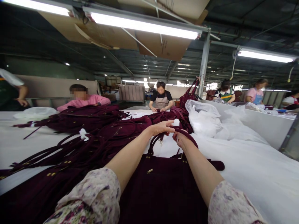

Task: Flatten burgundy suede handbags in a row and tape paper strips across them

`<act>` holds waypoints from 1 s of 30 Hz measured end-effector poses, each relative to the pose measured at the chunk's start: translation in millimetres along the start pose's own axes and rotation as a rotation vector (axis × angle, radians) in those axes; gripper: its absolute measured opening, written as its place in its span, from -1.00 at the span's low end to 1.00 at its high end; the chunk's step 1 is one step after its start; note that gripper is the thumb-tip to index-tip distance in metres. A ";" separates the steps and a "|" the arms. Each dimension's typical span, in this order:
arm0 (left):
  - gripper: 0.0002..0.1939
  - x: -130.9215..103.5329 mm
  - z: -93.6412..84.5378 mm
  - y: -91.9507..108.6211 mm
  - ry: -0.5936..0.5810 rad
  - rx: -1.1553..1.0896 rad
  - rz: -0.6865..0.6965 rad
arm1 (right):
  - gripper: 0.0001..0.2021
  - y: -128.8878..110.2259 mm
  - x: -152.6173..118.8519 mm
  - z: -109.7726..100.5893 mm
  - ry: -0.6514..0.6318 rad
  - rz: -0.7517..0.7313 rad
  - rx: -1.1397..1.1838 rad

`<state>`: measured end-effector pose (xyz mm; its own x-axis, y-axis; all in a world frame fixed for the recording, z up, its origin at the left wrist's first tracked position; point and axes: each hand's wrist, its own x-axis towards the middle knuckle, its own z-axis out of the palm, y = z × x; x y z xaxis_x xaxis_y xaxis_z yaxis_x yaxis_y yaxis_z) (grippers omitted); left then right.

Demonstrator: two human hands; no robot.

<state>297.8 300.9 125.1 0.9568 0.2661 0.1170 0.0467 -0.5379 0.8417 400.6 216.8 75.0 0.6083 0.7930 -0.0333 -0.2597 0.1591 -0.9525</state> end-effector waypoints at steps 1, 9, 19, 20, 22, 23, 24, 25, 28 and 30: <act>-0.32 0.8 1.1 -0.3 0.010 0.011 0.011 | -0.78 0.8 -1.7 0.8 0.019 0.023 0.025; -0.52 12.5 13.2 -3.5 0.139 0.114 0.035 | -0.92 -6.4 -17.7 3.1 0.040 0.125 0.184; -0.77 15.0 7.0 -13.0 0.465 0.389 0.033 | -0.82 -22.2 -37.2 -10.1 -0.001 0.148 0.223; -0.79 14.9 6.2 -12.3 0.501 0.416 0.021 | -0.82 -24.9 -39.0 -12.6 -0.009 0.141 0.225; -0.81 15.0 6.2 -10.3 0.577 0.469 0.003 | -0.85 -31.0 -40.5 -15.7 -0.034 0.123 0.242; -0.81 15.1 6.9 -9.2 0.615 0.493 -0.004 | -0.86 -34.1 -40.1 -16.1 -0.049 0.110 0.257; -0.81 15.0 7.9 -8.2 0.652 0.514 -0.012 | -0.87 -37.1 -39.1 -15.6 -0.065 0.094 0.274; -0.81 14.8 9.0 -7.3 0.683 0.533 -0.019 | -0.86 -39.9 -37.7 -14.5 -0.080 0.075 0.293; -0.79 12.6 9.7 -6.0 0.736 0.578 -0.036 | -0.77 -45.9 -33.0 -8.1 -0.127 0.003 0.331; -0.80 8.9 6.0 -6.9 0.748 0.603 -0.035 | -0.71 -46.8 -31.1 -2.6 -0.166 -0.043 0.325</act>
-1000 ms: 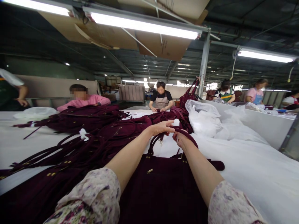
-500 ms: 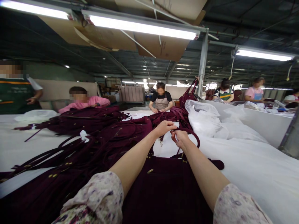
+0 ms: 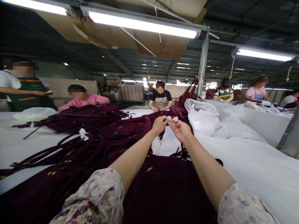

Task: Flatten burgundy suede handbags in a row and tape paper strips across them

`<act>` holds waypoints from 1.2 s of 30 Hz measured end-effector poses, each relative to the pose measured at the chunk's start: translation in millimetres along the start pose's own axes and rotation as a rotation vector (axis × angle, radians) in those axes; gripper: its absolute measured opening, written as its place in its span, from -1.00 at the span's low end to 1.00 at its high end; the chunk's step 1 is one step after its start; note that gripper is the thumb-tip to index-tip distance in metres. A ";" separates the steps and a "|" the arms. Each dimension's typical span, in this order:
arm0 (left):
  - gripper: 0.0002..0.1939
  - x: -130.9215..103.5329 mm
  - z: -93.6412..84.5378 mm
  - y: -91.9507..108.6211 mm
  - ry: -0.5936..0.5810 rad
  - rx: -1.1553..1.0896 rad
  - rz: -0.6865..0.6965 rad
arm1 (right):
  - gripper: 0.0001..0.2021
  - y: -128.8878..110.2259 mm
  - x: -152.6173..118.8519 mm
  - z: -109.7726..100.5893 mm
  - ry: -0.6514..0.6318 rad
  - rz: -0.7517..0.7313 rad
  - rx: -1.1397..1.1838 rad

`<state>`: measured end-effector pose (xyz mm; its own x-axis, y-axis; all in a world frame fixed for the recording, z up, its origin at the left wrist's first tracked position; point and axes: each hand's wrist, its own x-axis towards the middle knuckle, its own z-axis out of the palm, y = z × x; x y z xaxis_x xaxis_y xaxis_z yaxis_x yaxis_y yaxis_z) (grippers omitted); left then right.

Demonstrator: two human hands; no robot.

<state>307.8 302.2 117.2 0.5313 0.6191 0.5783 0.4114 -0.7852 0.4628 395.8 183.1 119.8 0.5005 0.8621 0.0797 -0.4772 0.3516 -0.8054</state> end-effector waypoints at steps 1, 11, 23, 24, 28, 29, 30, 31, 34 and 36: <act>-0.81 -0.1 -2.8 -3.2 0.005 0.010 0.007 | -0.70 1.6 0.8 2.5 -0.023 -0.016 -0.015; -0.79 11.3 -18.4 -25.6 0.026 -0.032 -0.001 | -0.89 27.3 17.8 15.7 -0.027 -0.201 -0.418; -0.84 14.2 -26.6 -3.4 0.033 -0.141 0.096 | -0.89 22.2 26.2 17.4 0.034 -0.221 -0.587; -0.84 12.9 -27.1 -3.1 0.028 -0.148 0.109 | -0.88 22.4 26.3 18.3 0.045 -0.203 -0.585; -0.83 7.3 -30.1 -1.9 0.013 -0.170 0.159 | -0.85 19.1 25.3 20.9 0.047 -0.119 -0.557; -0.82 5.7 -30.9 -1.6 0.011 -0.173 0.171 | -0.85 17.9 24.6 21.3 0.041 -0.097 -0.550; -0.82 4.3 -31.7 -1.3 0.009 -0.176 0.183 | -0.85 16.7 23.9 21.6 0.035 -0.074 -0.544; -0.81 2.9 -32.3 -0.9 0.007 -0.178 0.194 | -0.85 15.8 23.4 21.9 0.033 -0.053 -0.537; -0.80 0.1 -32.9 1.1 0.012 -0.184 0.217 | -0.84 14.2 23.8 23.0 0.045 -0.009 -0.508; -0.79 -1.3 -32.4 2.8 0.025 -0.191 0.224 | -0.83 14.0 25.5 24.1 0.066 0.004 -0.474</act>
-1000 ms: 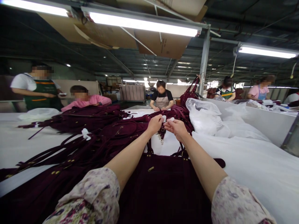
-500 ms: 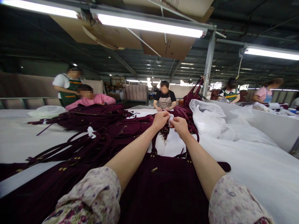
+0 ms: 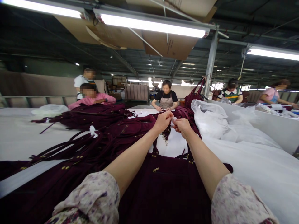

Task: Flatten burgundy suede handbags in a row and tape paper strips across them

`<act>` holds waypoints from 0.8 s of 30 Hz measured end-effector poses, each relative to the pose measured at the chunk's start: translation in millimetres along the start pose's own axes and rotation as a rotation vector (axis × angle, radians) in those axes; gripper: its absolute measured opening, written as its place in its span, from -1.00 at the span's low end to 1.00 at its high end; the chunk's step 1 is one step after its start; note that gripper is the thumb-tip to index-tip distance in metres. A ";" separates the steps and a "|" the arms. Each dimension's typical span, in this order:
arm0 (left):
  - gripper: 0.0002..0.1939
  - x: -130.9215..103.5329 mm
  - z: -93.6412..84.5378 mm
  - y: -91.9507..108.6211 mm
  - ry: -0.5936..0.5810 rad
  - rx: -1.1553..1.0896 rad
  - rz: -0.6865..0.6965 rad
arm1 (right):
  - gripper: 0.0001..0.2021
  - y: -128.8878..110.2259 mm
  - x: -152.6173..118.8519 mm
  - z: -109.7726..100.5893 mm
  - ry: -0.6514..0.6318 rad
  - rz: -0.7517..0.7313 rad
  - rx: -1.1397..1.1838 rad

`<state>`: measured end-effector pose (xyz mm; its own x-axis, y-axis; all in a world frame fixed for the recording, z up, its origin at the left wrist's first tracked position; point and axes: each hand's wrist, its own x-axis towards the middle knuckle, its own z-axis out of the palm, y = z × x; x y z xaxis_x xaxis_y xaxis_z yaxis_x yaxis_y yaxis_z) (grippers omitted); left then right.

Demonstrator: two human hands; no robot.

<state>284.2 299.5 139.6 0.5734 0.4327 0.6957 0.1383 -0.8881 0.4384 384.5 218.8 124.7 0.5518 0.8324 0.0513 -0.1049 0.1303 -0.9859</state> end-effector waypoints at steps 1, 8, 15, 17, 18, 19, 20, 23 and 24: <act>-0.79 -0.6 0.4 0.8 0.006 -0.004 0.004 | -0.83 -0.2 0.8 0.6 0.010 0.009 0.019; -0.82 -11.1 1.1 -0.7 0.040 -0.018 0.011 | -0.86 1.6 -4.4 -1.1 -0.023 0.058 0.160; -0.80 -13.2 7.6 -0.8 0.054 -0.016 0.012 | -0.85 0.5 2.1 -0.1 0.003 0.141 0.220; -0.81 -12.9 8.4 0.2 0.065 -0.018 0.008 | -0.85 0.2 3.3 1.6 0.025 0.119 0.250; -0.81 -13.2 8.3 0.1 0.068 -0.019 0.005 | -0.85 0.6 2.9 2.0 0.030 0.104 0.265; -0.81 -13.8 7.9 -0.4 0.071 -0.019 0.000 | -0.85 1.3 1.9 1.9 0.026 0.096 0.276; -0.81 -14.5 7.5 -1.3 0.074 -0.020 -0.006 | -0.86 2.1 0.6 1.5 0.016 0.095 0.282; -0.81 -16.1 7.1 -4.6 0.079 -0.021 -0.023 | -0.87 3.9 -2.0 -0.1 -0.002 0.124 0.279; -0.82 -16.0 7.4 -5.3 0.081 -0.022 -0.028 | -0.87 3.8 -2.0 0.0 0.004 0.135 0.277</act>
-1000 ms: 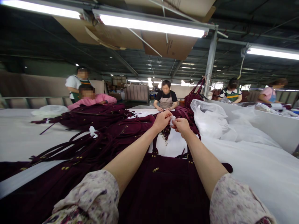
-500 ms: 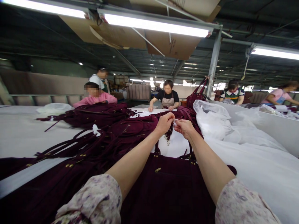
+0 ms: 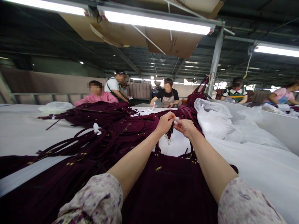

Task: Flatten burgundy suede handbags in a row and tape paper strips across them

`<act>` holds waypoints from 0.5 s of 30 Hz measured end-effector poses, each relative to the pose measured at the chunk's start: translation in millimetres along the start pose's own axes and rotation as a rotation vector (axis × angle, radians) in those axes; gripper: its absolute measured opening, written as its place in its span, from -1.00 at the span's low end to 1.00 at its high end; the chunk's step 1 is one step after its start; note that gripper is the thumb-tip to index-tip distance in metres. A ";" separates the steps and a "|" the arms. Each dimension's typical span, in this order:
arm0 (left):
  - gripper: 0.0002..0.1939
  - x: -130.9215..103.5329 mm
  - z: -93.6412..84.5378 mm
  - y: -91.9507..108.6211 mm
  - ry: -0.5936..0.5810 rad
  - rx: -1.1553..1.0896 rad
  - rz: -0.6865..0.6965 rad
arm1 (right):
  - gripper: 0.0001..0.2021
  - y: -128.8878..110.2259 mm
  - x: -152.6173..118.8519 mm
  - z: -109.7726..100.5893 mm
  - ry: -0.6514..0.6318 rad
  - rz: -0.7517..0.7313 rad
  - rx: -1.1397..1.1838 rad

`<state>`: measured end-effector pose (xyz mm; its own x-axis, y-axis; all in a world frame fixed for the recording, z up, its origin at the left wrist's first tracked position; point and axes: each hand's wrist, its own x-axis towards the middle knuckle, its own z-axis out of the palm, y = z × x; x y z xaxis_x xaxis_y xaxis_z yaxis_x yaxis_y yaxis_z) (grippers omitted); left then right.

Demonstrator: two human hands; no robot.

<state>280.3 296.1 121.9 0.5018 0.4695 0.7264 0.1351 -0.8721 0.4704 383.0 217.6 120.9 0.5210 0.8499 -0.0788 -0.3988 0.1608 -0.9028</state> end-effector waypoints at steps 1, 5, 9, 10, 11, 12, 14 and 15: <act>-0.82 0.3 0.5 -0.2 0.004 0.000 -0.005 | -0.87 -0.4 0.3 0.7 0.013 0.007 -0.001; -0.82 0.3 1.5 1.6 0.018 -0.006 -0.008 | -0.85 -3.2 0.6 6.1 0.058 0.030 0.000; -0.83 -4.2 -0.8 1.4 0.012 -0.023 0.014 | -0.84 -3.4 -3.8 8.5 0.059 0.093 -0.027; -0.83 -5.3 -1.2 1.1 0.014 -0.025 0.014 | -0.85 -3.0 -4.8 8.6 0.063 0.099 -0.035; -0.84 -6.0 -1.2 0.8 0.017 -0.027 0.013 | -0.85 -2.5 -5.3 8.7 0.072 0.097 -0.042; -0.83 -6.4 -0.9 0.7 0.020 -0.029 0.013 | -0.86 -1.9 -5.2 9.1 0.083 0.087 -0.045; -0.82 -7.0 0.4 1.2 0.023 -0.035 0.021 | -0.86 0.3 -3.5 10.7 0.111 0.056 -0.041; -0.81 -7.4 1.3 1.5 0.022 -0.038 0.028 | -0.86 2.0 -2.0 11.8 0.125 0.039 -0.033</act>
<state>277.9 291.1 116.6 0.4861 0.4480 0.7503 0.0884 -0.8794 0.4678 372.3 222.1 124.2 0.5965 0.7855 -0.1647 -0.3968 0.1103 -0.9112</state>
